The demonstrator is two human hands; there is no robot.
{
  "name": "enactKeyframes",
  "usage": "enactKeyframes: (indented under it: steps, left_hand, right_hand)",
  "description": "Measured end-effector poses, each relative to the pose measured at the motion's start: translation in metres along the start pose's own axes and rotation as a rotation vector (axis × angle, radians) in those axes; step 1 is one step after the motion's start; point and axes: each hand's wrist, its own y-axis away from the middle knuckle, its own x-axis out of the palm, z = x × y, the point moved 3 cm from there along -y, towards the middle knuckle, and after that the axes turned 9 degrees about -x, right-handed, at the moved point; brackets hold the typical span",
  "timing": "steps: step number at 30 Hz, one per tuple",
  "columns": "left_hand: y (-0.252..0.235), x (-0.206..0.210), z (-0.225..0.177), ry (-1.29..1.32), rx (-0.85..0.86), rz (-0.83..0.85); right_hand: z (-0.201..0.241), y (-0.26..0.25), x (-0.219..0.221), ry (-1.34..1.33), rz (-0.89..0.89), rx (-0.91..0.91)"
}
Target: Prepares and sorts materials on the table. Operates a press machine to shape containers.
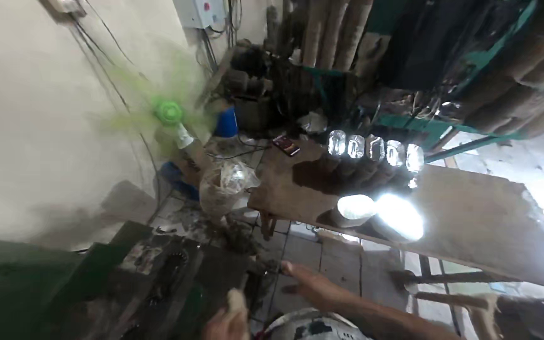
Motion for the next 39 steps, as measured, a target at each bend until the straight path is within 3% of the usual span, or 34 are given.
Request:
enactKeyframes:
  steps: [3,5,7,9,10,13,16,21,23,25,28,31,35,37,39]
  left_hand:
    - [-0.035,0.075,-0.098,0.377,0.008,0.108]
    - [-0.05,0.107,-0.151,0.49,0.098,0.169]
    - [-0.049,0.121,-0.189,0.37,0.334,0.121]
    - [-0.047,0.13,-0.22,0.069,0.615,-0.102]
    - [-0.053,0.138,-0.232,-0.026,0.659,-0.104]
    - [-0.076,0.187,-0.253,-0.054,0.611,0.132]
    - [-0.098,0.236,-0.264,0.016,0.733,0.036]
    - [-0.119,0.257,-0.266,-0.127,0.794,0.345]
    - [-0.128,0.255,-0.261,0.084,0.764,0.373]
    - [-0.14,0.242,-0.261,0.225,0.692,0.276]
    - [-0.201,0.211,-0.252,0.139,0.503,0.219]
    - [-0.3,0.205,-0.224,-0.18,0.267,0.265]
    - [-0.378,0.234,-0.18,-0.528,0.221,0.364]
    - [-0.374,0.228,-0.186,-0.581,0.213,0.357]
    - [-0.361,0.214,-0.19,-0.524,0.203,0.311]
  right_hand:
    - [0.019,0.003,-0.001,-0.291,0.004,-0.098]
    - [0.035,0.011,-0.03,-0.478,-0.079,-0.218]
    - [0.051,0.021,-0.07,-0.618,-0.155,-0.318]
    - [0.067,0.031,-0.109,-0.72,-0.194,-0.354]
    - [0.071,0.037,-0.126,-0.76,-0.193,-0.36]
    - [0.065,0.058,-0.161,-0.792,-0.229,-0.305]
    - [0.044,0.073,-0.186,-0.904,-0.193,-0.301]
    - [0.038,0.086,-0.212,-0.869,-0.213,-0.191]
    - [0.042,0.078,-0.207,-0.77,-0.279,-0.154]
    - [0.047,0.069,-0.21,-0.574,-0.362,-0.196]
    - [0.055,0.073,-0.243,-0.124,-0.591,-0.19]
    - [0.087,0.071,-0.299,0.42,-0.872,-0.235]
    - [0.151,-0.003,-0.369,1.306,-0.901,-0.402]
    - [0.179,-0.045,-0.386,1.551,-0.823,-0.266]
    - [0.185,-0.073,-0.396,1.583,-0.75,-0.107]
